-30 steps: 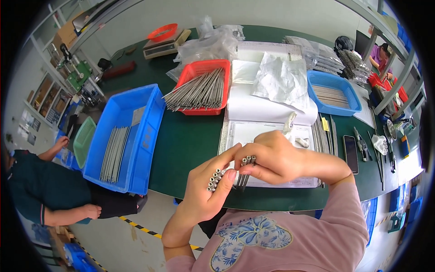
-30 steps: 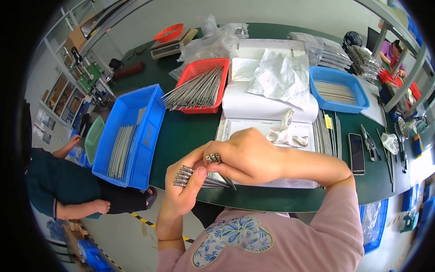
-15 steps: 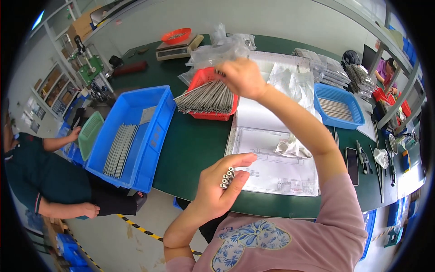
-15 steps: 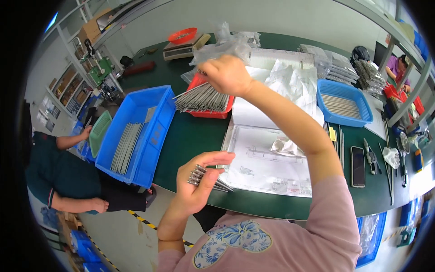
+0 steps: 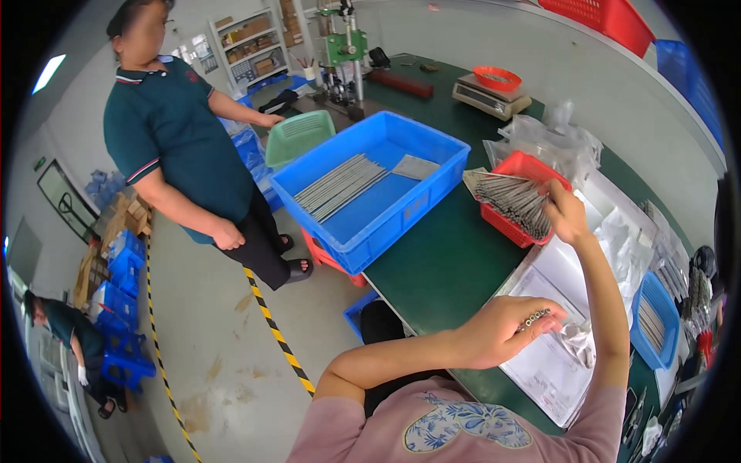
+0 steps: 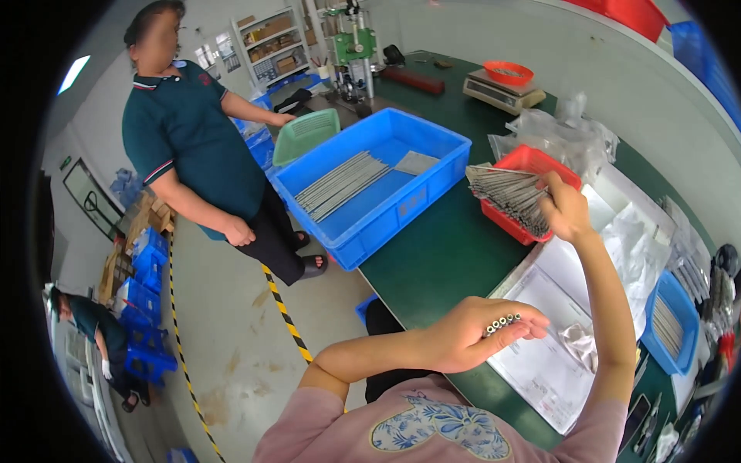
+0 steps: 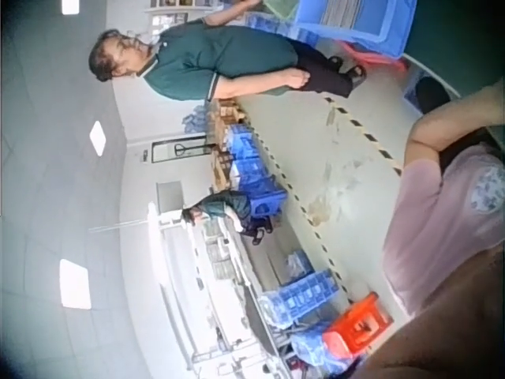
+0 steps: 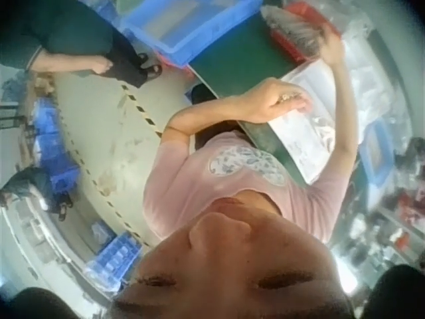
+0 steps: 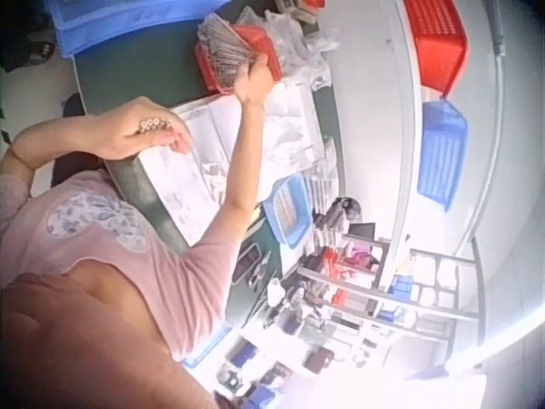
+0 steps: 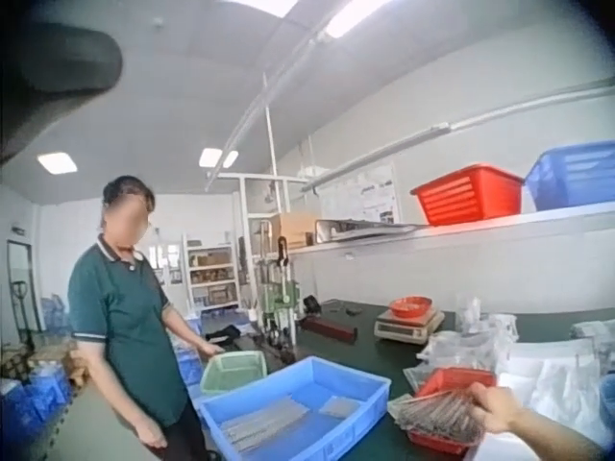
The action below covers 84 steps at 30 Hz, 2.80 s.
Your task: Assemble small metal rings or sleeves onto thin metal rods at an assembly station.
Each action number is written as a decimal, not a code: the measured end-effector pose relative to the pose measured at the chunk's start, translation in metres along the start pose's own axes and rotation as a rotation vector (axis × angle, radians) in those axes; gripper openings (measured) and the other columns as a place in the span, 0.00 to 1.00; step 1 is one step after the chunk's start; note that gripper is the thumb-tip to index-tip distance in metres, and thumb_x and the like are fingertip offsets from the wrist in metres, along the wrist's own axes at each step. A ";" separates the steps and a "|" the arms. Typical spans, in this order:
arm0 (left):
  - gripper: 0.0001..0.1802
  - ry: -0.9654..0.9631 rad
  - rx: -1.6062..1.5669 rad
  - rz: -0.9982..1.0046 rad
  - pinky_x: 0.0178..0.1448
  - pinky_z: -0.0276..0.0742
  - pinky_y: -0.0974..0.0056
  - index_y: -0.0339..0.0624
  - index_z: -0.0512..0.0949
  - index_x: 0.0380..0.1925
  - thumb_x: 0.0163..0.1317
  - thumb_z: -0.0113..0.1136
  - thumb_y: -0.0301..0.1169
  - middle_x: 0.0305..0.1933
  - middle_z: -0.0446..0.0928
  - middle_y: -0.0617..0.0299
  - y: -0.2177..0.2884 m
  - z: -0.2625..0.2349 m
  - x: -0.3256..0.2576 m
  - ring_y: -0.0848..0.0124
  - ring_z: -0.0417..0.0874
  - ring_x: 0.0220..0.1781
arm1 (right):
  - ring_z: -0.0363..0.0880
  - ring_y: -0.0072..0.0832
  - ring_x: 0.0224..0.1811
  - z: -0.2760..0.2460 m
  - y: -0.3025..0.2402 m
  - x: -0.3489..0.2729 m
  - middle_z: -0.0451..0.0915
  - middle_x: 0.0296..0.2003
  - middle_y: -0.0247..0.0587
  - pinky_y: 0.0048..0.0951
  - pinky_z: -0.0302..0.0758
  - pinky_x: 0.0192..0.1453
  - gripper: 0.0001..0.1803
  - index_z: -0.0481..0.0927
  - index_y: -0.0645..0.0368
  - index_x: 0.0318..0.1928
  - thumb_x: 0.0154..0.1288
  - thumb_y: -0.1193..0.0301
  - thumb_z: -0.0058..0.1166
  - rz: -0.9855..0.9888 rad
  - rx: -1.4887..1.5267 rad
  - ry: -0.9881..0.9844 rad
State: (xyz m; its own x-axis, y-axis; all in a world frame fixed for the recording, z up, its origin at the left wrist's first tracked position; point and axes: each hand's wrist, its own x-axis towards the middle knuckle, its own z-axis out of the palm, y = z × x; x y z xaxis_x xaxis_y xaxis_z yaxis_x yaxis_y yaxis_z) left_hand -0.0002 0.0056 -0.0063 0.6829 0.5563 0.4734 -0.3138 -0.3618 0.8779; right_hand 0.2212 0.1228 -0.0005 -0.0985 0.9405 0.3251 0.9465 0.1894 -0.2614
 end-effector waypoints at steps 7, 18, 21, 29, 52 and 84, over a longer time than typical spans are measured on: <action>0.12 -0.074 -0.069 -0.043 0.45 0.73 0.68 0.35 0.72 0.45 0.64 0.47 0.28 0.40 0.79 0.53 0.001 -0.011 0.005 0.68 0.81 0.43 | 0.70 0.34 0.38 -0.064 -0.063 -0.043 0.71 0.33 0.41 0.29 0.68 0.41 0.07 0.75 0.63 0.32 0.51 0.83 0.50 -0.515 0.358 0.255; 0.12 -0.123 0.001 -0.054 0.42 0.73 0.68 0.35 0.74 0.43 0.65 0.46 0.30 0.38 0.80 0.54 0.002 -0.009 0.004 0.68 0.81 0.38 | 0.77 0.22 0.30 -0.092 -0.103 -0.109 0.78 0.27 0.38 0.21 0.72 0.36 0.07 0.77 0.64 0.32 0.51 0.80 0.59 -0.348 0.999 0.065; 0.12 -0.092 0.014 -0.010 0.39 0.73 0.68 0.35 0.75 0.42 0.65 0.46 0.30 0.35 0.80 0.55 0.002 -0.006 0.003 0.68 0.81 0.36 | 0.77 0.23 0.29 -0.090 -0.102 -0.109 0.79 0.27 0.38 0.21 0.72 0.34 0.06 0.77 0.64 0.31 0.51 0.80 0.59 -0.386 0.956 0.069; 0.12 -0.081 0.091 -0.085 0.37 0.72 0.68 0.34 0.75 0.39 0.64 0.48 0.32 0.31 0.79 0.54 0.011 -0.011 0.004 0.67 0.81 0.33 | 0.74 0.30 0.19 -0.086 -0.102 -0.104 0.75 0.20 0.37 0.26 0.68 0.21 0.03 0.76 0.60 0.28 0.51 0.78 0.56 -0.642 0.562 0.321; 0.09 -0.067 0.131 0.006 0.30 0.69 0.70 0.36 0.75 0.38 0.62 0.52 0.30 0.26 0.76 0.56 0.009 -0.009 0.005 0.71 0.75 0.24 | 0.73 0.32 0.18 -0.084 -0.105 -0.112 0.76 0.19 0.37 0.26 0.66 0.21 0.01 0.77 0.61 0.26 0.49 0.78 0.54 -0.568 0.612 0.311; 0.10 -0.073 0.026 0.019 0.26 0.67 0.67 0.33 0.73 0.35 0.62 0.52 0.31 0.23 0.74 0.55 -0.001 -0.009 0.006 0.69 0.74 0.21 | 0.74 0.29 0.19 -0.087 -0.117 -0.099 0.77 0.21 0.38 0.25 0.67 0.21 0.03 0.76 0.62 0.25 0.45 0.80 0.52 -0.687 0.608 0.449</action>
State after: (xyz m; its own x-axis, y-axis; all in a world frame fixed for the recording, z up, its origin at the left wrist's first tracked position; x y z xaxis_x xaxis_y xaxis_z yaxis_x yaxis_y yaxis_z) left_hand -0.0019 0.0156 -0.0038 0.7236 0.4936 0.4824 -0.3101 -0.3918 0.8662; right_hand 0.1471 -0.0172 0.0765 -0.3189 0.4057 0.8566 0.4004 0.8768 -0.2662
